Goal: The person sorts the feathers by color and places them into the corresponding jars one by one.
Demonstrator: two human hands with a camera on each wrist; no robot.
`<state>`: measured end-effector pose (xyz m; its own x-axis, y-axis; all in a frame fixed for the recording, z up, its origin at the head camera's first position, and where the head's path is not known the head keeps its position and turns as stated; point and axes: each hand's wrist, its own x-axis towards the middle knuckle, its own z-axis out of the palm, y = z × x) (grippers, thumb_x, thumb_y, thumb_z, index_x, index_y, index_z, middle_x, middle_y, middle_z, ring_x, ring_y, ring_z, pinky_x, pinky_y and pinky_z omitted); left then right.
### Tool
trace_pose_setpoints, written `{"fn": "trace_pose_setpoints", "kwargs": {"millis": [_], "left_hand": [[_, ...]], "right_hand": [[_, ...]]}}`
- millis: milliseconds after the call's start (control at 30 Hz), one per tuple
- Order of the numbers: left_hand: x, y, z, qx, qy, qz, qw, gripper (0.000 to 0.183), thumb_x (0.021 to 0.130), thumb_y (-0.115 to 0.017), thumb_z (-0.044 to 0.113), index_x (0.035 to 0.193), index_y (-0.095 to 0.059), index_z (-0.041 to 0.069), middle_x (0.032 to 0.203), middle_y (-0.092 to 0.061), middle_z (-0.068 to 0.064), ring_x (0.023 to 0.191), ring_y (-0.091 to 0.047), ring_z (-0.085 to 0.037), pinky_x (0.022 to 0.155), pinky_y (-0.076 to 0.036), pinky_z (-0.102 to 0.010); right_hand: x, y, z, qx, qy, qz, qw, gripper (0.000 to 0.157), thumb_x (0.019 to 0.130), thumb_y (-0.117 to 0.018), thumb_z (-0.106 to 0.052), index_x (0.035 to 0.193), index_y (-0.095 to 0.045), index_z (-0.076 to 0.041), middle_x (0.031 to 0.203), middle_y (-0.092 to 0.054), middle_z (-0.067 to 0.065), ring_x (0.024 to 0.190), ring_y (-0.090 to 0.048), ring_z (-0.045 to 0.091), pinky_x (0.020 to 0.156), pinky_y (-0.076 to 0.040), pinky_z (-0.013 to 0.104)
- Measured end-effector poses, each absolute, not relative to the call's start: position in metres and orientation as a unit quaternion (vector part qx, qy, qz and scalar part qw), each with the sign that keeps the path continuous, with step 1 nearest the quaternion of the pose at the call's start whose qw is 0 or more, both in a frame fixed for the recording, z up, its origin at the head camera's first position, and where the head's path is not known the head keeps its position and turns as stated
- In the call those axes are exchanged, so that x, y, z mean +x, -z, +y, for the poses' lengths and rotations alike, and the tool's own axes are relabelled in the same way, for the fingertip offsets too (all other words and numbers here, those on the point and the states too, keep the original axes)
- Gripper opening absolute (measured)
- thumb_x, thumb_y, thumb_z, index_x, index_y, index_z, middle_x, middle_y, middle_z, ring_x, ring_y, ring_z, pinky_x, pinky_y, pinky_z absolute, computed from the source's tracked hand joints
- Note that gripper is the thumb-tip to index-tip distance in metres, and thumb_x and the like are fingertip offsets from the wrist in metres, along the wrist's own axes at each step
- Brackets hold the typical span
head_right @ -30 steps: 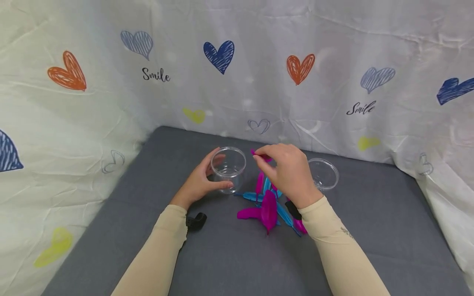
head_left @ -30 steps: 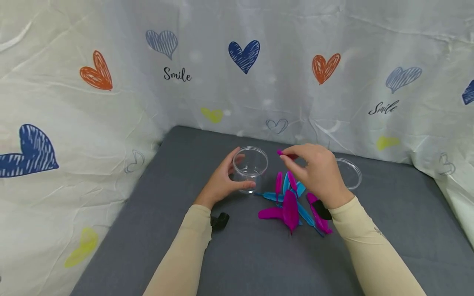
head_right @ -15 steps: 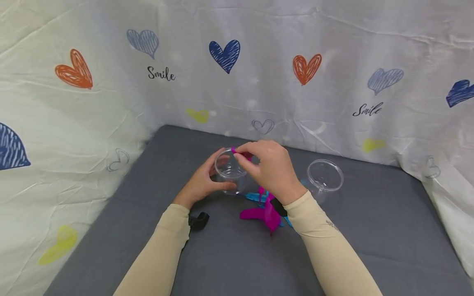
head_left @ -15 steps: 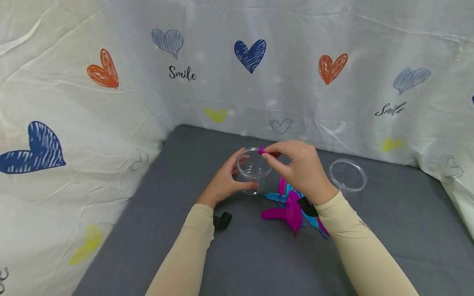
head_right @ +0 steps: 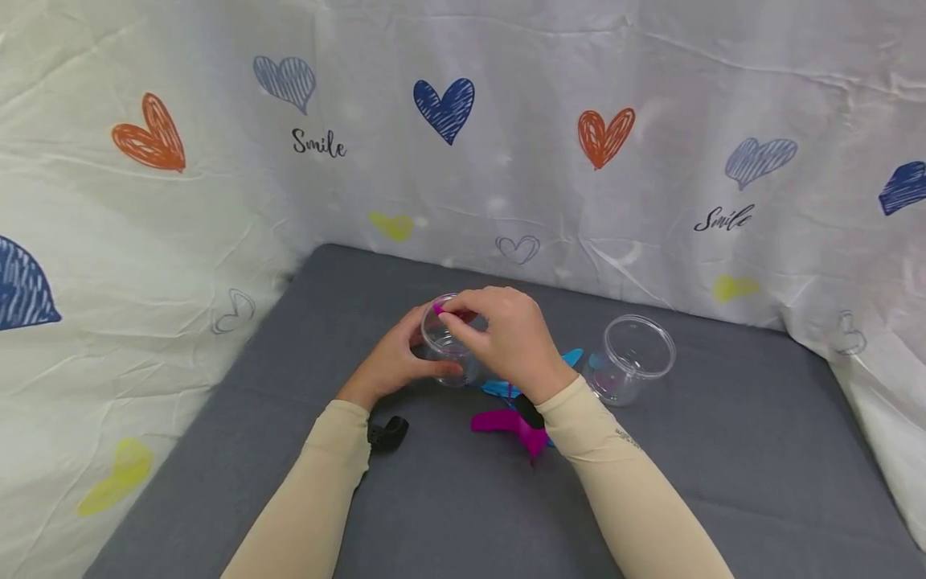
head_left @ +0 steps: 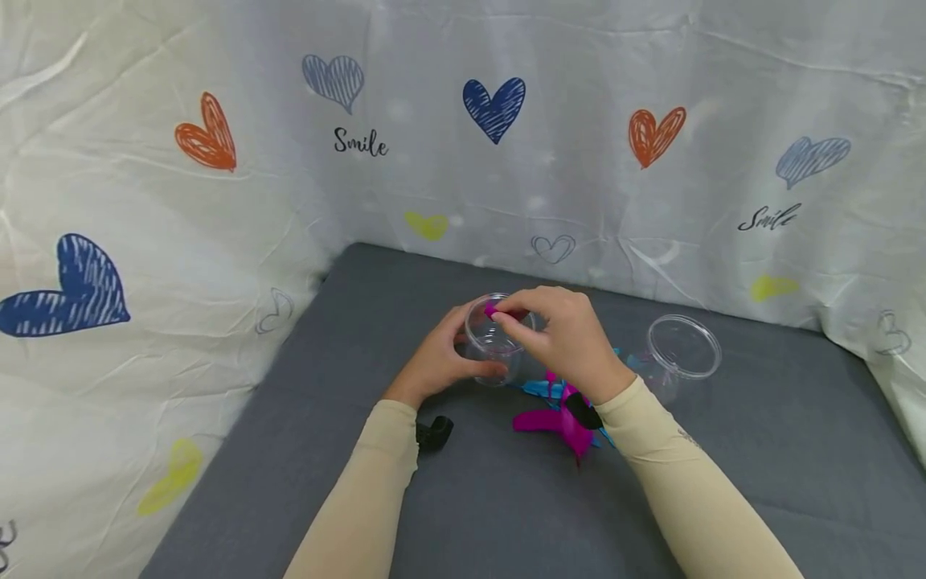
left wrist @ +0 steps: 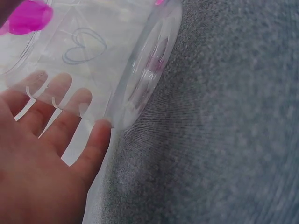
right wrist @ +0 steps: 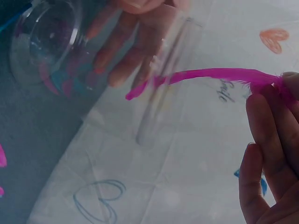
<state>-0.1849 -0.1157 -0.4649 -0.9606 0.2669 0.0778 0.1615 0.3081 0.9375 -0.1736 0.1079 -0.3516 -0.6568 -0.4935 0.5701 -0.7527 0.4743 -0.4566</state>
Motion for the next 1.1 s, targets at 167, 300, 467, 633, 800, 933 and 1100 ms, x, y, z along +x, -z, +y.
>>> {"fn": "trace_pose_setpoints", "kwargs": {"millis": [167, 300, 467, 633, 800, 933, 1100], "left_hand": [[-0.185, 0.465, -0.116, 0.143, -0.575, 0.804, 0.057, 0.096, 0.078, -0.099, 0.043, 0.157, -0.044, 0.054, 0.161, -0.046, 0.014, 0.144, -0.050, -0.017, 0.124, -0.044, -0.052], [-0.184, 0.464, -0.115, 0.145, -0.578, 0.800, 0.063, 0.098, 0.078, -0.099, 0.046, 0.160, -0.045, 0.049, 0.160, -0.046, 0.014, 0.142, -0.052, -0.018, 0.123, -0.046, -0.052], [-0.183, 0.463, -0.114, 0.143, -0.581, 0.799, 0.059, 0.100, 0.078, -0.099, 0.042, 0.162, -0.046, 0.041, 0.157, -0.049, 0.013, 0.142, -0.051, -0.018, 0.124, -0.045, -0.052], [-0.184, 0.463, -0.113, 0.153, -0.581, 0.797, 0.065, 0.099, 0.080, -0.097, 0.042, 0.164, -0.043, 0.040, 0.155, -0.049, 0.013, 0.142, -0.051, -0.017, 0.125, -0.044, -0.051], [-0.184, 0.462, -0.113, 0.154, -0.579, 0.798, 0.069, 0.098, 0.080, -0.098, 0.043, 0.161, -0.043, 0.048, 0.157, -0.048, 0.015, 0.142, -0.052, -0.018, 0.124, -0.045, -0.052], [-0.184, 0.462, -0.115, 0.155, -0.581, 0.796, 0.068, 0.097, 0.079, -0.098, 0.044, 0.159, -0.043, 0.052, 0.158, -0.047, 0.016, 0.143, -0.051, -0.017, 0.124, -0.045, -0.052], [-0.184, 0.462, -0.117, 0.153, -0.582, 0.795, 0.070, 0.096, 0.080, -0.097, 0.044, 0.160, -0.043, 0.051, 0.157, -0.047, 0.016, 0.142, -0.051, -0.016, 0.124, -0.046, -0.051]], "right_hand": [[-0.174, 0.360, 0.101, 0.373, -0.336, -0.846, 0.177, 0.010, 0.097, -0.083, -0.018, 0.106, -0.084, -0.013, 0.095, -0.082, -0.001, 0.087, -0.076, 0.015, 0.083, -0.065, 0.037], [-0.174, 0.367, 0.100, 0.371, -0.306, -0.859, 0.172, 0.009, 0.098, -0.082, -0.020, 0.105, -0.084, -0.013, 0.092, -0.081, 0.000, 0.085, -0.076, 0.020, 0.080, -0.063, 0.038], [-0.177, 0.372, 0.098, 0.369, -0.276, -0.872, 0.167, 0.010, 0.098, -0.082, -0.022, 0.104, -0.084, -0.014, 0.093, -0.081, 0.000, 0.085, -0.075, 0.021, 0.081, -0.063, 0.039], [-0.178, 0.376, 0.099, 0.366, -0.254, -0.879, 0.169, 0.011, 0.098, -0.083, -0.022, 0.104, -0.084, -0.014, 0.091, -0.081, 0.001, 0.080, -0.072, 0.019, 0.077, -0.062, 0.039], [-0.181, 0.378, 0.097, 0.376, -0.230, -0.879, 0.180, 0.012, 0.097, -0.084, -0.022, 0.104, -0.083, -0.013, 0.090, -0.081, 0.002, 0.076, -0.071, 0.020, 0.081, -0.062, 0.041], [-0.185, 0.379, 0.094, 0.383, -0.211, -0.881, 0.181, 0.011, 0.096, -0.084, -0.022, 0.102, -0.083, -0.013, 0.090, -0.082, 0.002, 0.076, -0.072, 0.018, 0.086, -0.063, 0.043], [-0.187, 0.381, 0.091, 0.381, -0.200, -0.887, 0.165, 0.011, 0.096, -0.084, -0.021, 0.104, -0.084, -0.013, 0.095, -0.083, 0.003, 0.081, -0.075, 0.020, 0.089, -0.063, 0.044]]}}
